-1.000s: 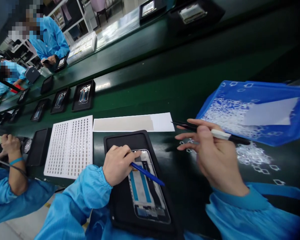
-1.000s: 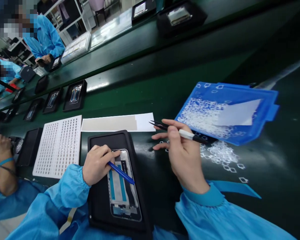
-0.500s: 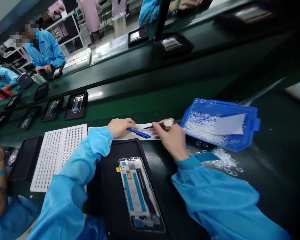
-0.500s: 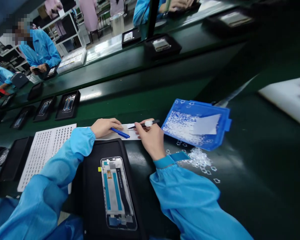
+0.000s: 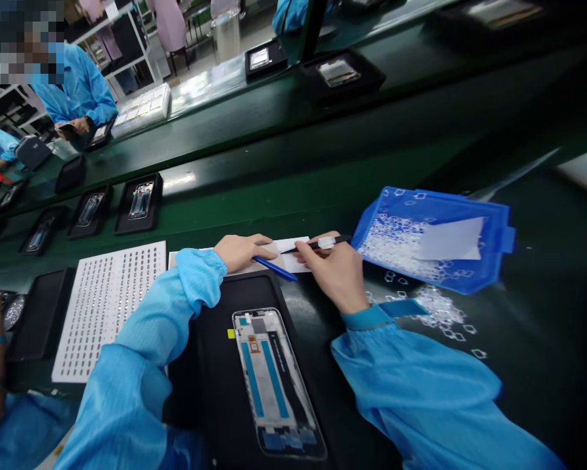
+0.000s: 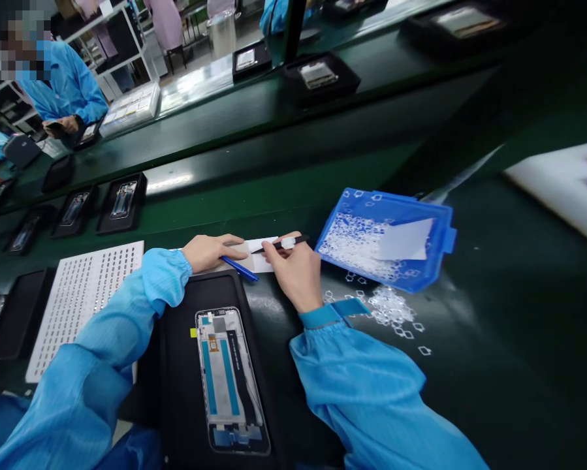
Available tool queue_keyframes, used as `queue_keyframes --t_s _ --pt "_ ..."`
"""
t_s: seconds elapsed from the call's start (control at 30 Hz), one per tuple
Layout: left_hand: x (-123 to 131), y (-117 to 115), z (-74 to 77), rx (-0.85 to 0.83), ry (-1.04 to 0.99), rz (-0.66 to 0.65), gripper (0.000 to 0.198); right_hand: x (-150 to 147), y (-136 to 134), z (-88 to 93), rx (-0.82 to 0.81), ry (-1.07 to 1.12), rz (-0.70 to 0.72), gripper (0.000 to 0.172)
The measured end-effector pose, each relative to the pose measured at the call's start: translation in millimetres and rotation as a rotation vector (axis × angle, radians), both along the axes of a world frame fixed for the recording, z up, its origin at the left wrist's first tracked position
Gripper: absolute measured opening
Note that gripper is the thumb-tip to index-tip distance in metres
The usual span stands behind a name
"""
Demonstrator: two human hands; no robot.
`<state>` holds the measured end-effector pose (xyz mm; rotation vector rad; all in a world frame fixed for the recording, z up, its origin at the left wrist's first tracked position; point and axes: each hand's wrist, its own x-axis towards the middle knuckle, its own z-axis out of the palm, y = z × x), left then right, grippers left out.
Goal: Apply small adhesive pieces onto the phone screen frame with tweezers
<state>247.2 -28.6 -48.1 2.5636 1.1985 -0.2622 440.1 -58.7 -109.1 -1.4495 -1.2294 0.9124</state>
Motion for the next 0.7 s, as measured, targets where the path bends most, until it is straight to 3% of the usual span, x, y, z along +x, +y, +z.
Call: queue_keyframes --t_s 0.2,0.3,0.37,0.43,0.5,0.6,0.7 --pt "0 0 -3.7 -0.019 -0.011 0.03 0.041 -1 -3 8.8 0.026 0.133 -0.066 0.037" --pt "-11 3 1.8 0.021 -0.097 0.096 0.044 1 -25 24.8 0.07 0.282 -0.161 0.039" --pt "-21 0 11.9 0.133 -0.268 0.215 0.041 3 -49 34.3 0.069 0.368 -0.169 0.039" --pt "-30 -14 25.1 0.204 -0.46 0.371 0.027 2 -76 39.4 0.018 0.393 -0.088 0.04" --pt "-32 -37 37.6 0.1 -0.571 0.479 0.021 -1 -98 40.2 -0.04 0.384 0.019 0.041" --pt "-23 -78 46.9 -0.195 -0.568 0.484 0.023 -9 -115 38.4 -0.079 0.324 0.126 0.04" --pt "-11 -103 43.8 -0.277 -0.462 0.469 0.02 -15 -115 38.8 -0.046 0.263 0.154 0.04"
